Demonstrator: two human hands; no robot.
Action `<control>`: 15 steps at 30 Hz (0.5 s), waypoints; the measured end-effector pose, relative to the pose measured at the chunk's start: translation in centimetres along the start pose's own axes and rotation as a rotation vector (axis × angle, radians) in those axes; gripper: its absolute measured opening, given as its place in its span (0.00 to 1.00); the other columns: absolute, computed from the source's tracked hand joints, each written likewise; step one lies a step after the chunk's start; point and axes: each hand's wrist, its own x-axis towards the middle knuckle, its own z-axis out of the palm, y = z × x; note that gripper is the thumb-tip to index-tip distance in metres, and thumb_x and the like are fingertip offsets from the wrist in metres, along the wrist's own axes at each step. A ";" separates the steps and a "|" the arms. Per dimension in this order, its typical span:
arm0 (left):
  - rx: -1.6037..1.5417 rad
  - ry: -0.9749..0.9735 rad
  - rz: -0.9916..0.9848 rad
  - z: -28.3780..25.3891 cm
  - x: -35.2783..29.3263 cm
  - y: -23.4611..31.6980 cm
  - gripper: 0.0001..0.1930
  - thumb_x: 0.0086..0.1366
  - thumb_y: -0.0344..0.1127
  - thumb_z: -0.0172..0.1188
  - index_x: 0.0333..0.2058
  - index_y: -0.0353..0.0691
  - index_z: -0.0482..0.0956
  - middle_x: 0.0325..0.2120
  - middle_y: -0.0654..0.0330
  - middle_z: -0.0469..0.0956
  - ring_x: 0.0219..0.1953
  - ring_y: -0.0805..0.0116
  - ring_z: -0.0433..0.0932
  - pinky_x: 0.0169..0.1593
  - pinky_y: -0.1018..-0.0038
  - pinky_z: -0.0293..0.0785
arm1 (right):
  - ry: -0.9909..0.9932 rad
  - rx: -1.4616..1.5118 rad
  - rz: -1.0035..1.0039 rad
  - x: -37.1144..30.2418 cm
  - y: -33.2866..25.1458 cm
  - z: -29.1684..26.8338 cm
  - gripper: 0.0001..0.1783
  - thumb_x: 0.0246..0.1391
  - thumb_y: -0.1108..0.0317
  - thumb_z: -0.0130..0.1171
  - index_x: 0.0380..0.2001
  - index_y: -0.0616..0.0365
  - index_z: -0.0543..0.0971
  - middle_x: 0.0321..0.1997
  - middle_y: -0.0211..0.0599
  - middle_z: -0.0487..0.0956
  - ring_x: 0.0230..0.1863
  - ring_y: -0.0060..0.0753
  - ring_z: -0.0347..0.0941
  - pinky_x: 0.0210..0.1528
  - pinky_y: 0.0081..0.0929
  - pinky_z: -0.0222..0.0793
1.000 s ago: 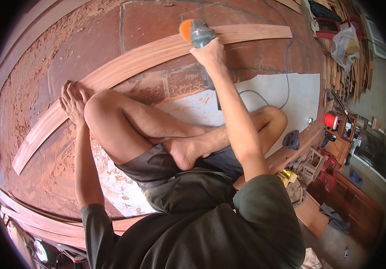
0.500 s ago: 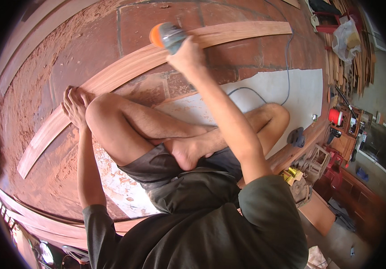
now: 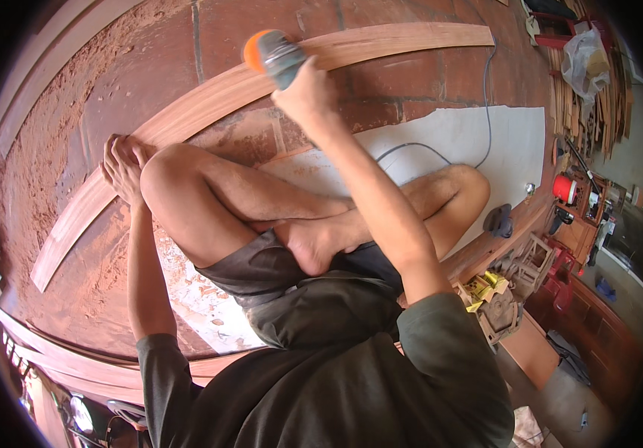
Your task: The person sits on the floor and uses an electric sander to smooth a long, curved piece of wood. They hold the wood steady with one hand while operating the sander with the other, moving it along the length of the wood.
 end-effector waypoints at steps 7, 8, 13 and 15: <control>-0.012 0.022 -0.002 0.1 -0.2 -0.2 0.23 0.70 0.49 0.53 0.61 0.50 0.69 0.65 0.62 0.67 0.70 0.63 0.63 0.75 0.53 0.47 | 0.008 -0.049 0.074 1.1 3.0 -1.9 0.43 0.39 0.59 0.74 0.58 0.70 0.71 0.46 0.56 0.84 0.46 0.53 0.85 0.52 0.38 0.82; -0.008 0.019 0.002 0.0 -0.2 -0.2 0.23 0.70 0.49 0.53 0.61 0.50 0.69 0.65 0.62 0.67 0.70 0.63 0.63 0.75 0.53 0.47 | 0.011 -0.011 0.127 2.2 4.7 -2.8 0.42 0.39 0.57 0.75 0.55 0.69 0.73 0.48 0.56 0.84 0.48 0.51 0.84 0.53 0.38 0.82; 0.009 0.022 0.010 0.4 0.1 0.0 0.25 0.69 0.51 0.53 0.62 0.51 0.68 0.65 0.64 0.66 0.72 0.66 0.60 0.76 0.53 0.46 | 0.067 -0.020 0.176 3.8 7.0 -3.1 0.44 0.39 0.55 0.75 0.56 0.71 0.70 0.50 0.63 0.82 0.52 0.56 0.82 0.56 0.41 0.79; 0.020 0.024 0.008 0.4 0.1 0.0 0.26 0.69 0.51 0.54 0.62 0.51 0.67 0.65 0.64 0.67 0.72 0.67 0.59 0.76 0.53 0.47 | 0.057 0.026 0.156 1.6 4.4 -1.8 0.45 0.39 0.56 0.75 0.56 0.74 0.68 0.49 0.64 0.82 0.51 0.57 0.82 0.57 0.41 0.79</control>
